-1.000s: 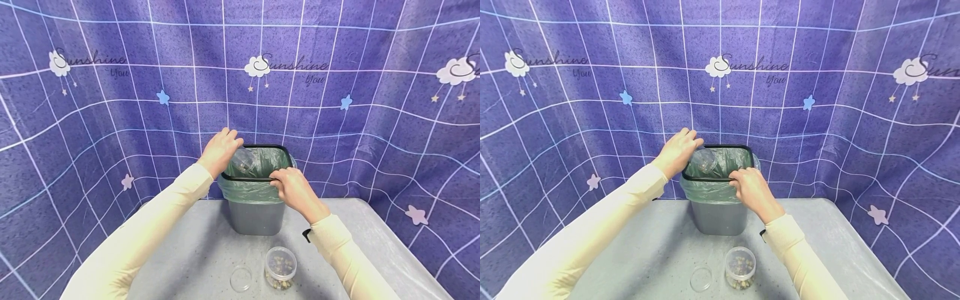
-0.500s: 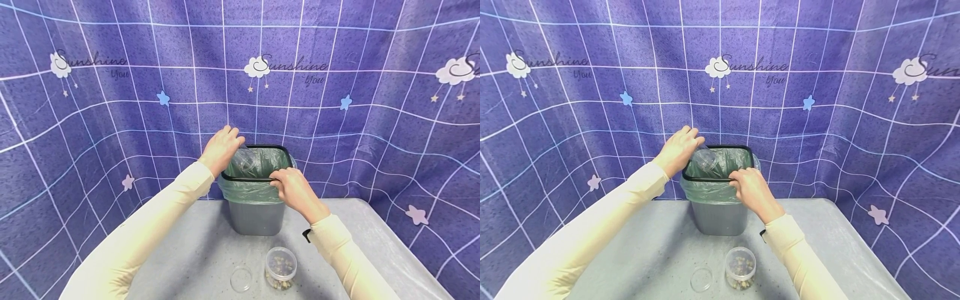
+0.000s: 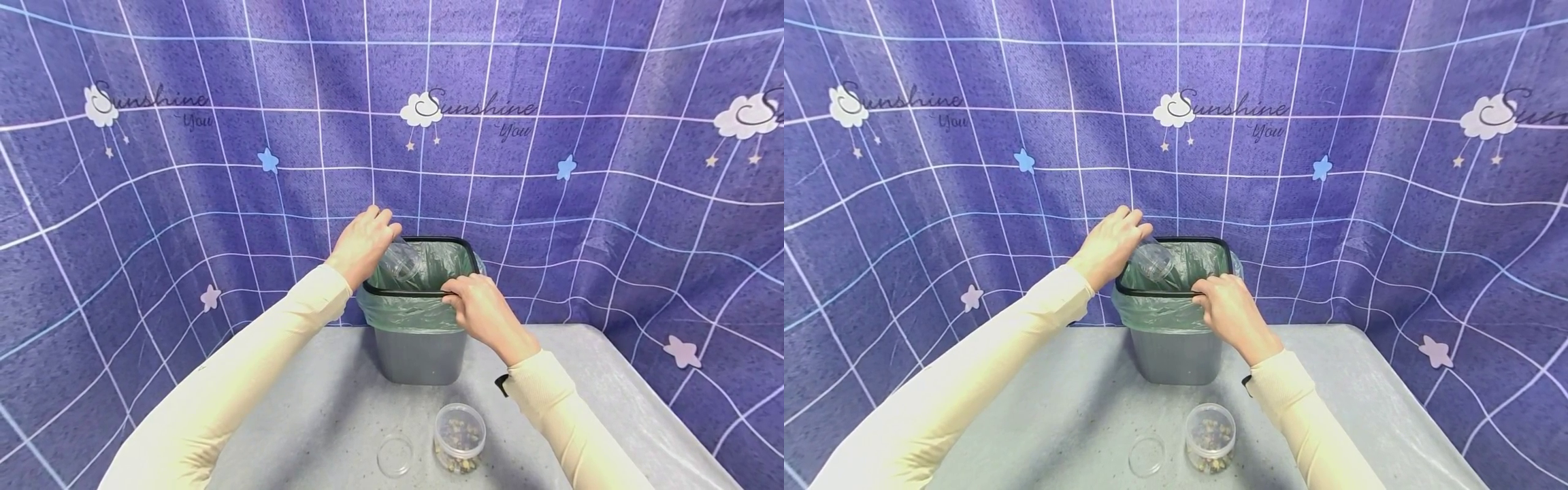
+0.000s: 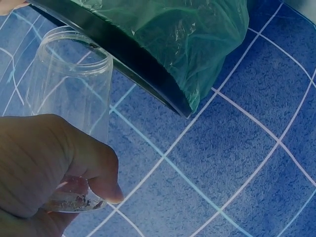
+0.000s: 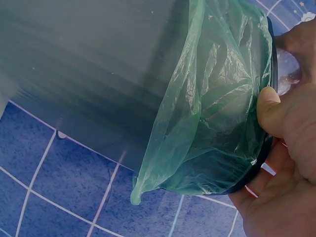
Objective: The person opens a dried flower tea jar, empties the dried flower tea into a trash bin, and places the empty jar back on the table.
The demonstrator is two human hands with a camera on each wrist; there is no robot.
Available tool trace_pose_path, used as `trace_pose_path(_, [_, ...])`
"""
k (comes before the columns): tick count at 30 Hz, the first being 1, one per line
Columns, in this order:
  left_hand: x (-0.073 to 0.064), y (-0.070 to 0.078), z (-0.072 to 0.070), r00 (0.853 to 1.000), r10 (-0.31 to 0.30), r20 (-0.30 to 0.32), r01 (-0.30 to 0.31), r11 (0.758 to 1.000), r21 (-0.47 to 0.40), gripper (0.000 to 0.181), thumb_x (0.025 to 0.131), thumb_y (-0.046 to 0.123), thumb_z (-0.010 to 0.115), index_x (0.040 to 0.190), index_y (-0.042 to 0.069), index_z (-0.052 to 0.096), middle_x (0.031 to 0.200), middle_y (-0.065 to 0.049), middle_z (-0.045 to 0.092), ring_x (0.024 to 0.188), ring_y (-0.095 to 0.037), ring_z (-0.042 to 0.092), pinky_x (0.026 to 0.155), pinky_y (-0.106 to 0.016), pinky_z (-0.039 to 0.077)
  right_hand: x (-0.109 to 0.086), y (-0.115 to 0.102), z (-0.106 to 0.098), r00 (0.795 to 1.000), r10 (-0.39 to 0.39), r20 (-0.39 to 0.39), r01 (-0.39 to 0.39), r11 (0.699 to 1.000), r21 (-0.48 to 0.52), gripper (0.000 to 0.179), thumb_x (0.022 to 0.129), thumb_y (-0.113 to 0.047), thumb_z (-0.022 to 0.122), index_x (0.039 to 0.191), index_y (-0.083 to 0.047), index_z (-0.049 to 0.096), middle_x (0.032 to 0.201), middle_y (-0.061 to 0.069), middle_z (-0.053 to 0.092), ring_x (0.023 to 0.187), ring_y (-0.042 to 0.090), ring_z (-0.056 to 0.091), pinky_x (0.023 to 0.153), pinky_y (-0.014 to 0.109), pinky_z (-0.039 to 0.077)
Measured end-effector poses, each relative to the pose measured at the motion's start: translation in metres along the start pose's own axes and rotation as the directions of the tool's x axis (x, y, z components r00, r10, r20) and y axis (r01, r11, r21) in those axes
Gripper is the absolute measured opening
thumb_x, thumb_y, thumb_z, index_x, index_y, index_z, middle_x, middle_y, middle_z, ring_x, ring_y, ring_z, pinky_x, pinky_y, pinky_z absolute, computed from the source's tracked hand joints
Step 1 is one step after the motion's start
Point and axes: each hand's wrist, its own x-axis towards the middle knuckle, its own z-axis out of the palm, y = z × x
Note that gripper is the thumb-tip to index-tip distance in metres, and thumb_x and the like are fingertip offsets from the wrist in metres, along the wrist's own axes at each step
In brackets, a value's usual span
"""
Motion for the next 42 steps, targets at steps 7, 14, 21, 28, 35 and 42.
trace_pose_path(7, [-0.003, -0.001, -0.002, 1.0, -0.01, -0.005, 0.01, 0.999, -0.037, 0.03, 0.082, -0.013, 0.067, 0.105, 0.006, 0.072, 0.103, -0.015, 0.063, 0.098, -0.035, 0.058, 0.091, -0.045, 0.052, 0.0, -0.001, -0.002, 1.0, 0.004, 0.008, -0.004, 1.0, 0.0, 0.004, 0.089, -0.01, 0.076, 0.093, -0.01, 0.074, 0.08, 0.0, 0.069, 0.075, 0.026, 0.061, 0.082, 0.045, 0.048])
trace_pose_path(14, [-0.008, -0.004, -0.003, 0.998, -0.058, 0.025, 0.06, 0.994, -0.092, 0.035, 0.078, -0.014, 0.067, 0.107, 0.005, 0.07, 0.102, -0.016, 0.062, 0.1, -0.037, 0.059, 0.09, -0.047, 0.052, 0.0, 0.0, 0.0, 1.0, -0.006, -0.002, 0.006, 1.0, 0.003, 0.004, 0.089, -0.008, 0.076, 0.092, -0.01, 0.074, 0.08, 0.001, 0.069, 0.074, 0.026, 0.062, 0.082, 0.046, 0.049])
trace_pose_path(21, [-0.013, -0.005, -0.006, 0.995, -0.095, 0.002, 0.094, 0.987, -0.127, 0.033, 0.075, -0.015, 0.065, 0.104, 0.002, 0.065, 0.099, -0.017, 0.061, 0.098, -0.039, 0.059, 0.089, -0.049, 0.051, 0.001, 0.0, -0.001, 1.0, 0.012, 0.014, -0.012, 1.0, 0.005, 0.005, 0.089, -0.008, 0.075, 0.093, -0.011, 0.074, 0.082, 0.001, 0.07, 0.075, 0.026, 0.062, 0.085, 0.047, 0.049])
trace_pose_path(28, [-0.02, -0.004, -0.009, 0.991, -0.136, -0.004, 0.134, 0.978, -0.162, 0.032, 0.078, -0.013, 0.061, 0.107, 0.001, 0.064, 0.097, -0.018, 0.061, 0.095, -0.041, 0.059, 0.085, -0.05, 0.051, 0.001, -0.003, -0.003, 0.999, 0.019, 0.025, -0.019, 1.0, 0.006, 0.004, 0.09, -0.009, 0.075, 0.094, -0.01, 0.074, 0.083, 0.001, 0.071, 0.078, 0.026, 0.063, 0.088, 0.048, 0.048])
trace_pose_path(35, [-0.026, -0.002, -0.013, 0.988, -0.154, -0.018, 0.148, 0.972, -0.18, 0.035, 0.073, -0.012, 0.066, 0.106, -0.002, 0.063, 0.096, -0.019, 0.062, 0.093, -0.041, 0.061, 0.083, -0.051, 0.053, 0.001, -0.002, -0.002, 1.0, 0.019, 0.024, -0.019, 1.0, 0.002, 0.004, 0.09, -0.009, 0.075, 0.094, -0.01, 0.074, 0.084, 0.001, 0.071, 0.078, 0.027, 0.063, 0.087, 0.048, 0.048])
trace_pose_path(42, [-0.033, 0.003, -0.017, 0.982, -0.188, -0.015, 0.18, 0.957, -0.228, 0.036, 0.069, -0.008, 0.067, 0.103, -0.002, 0.061, 0.095, -0.018, 0.063, 0.09, -0.041, 0.061, 0.081, -0.05, 0.053, 0.001, -0.002, -0.003, 1.0, 0.015, 0.025, -0.015, 1.0, 0.008, 0.004, 0.09, -0.01, 0.074, 0.094, -0.009, 0.074, 0.083, 0.001, 0.07, 0.078, 0.027, 0.063, 0.085, 0.048, 0.049])
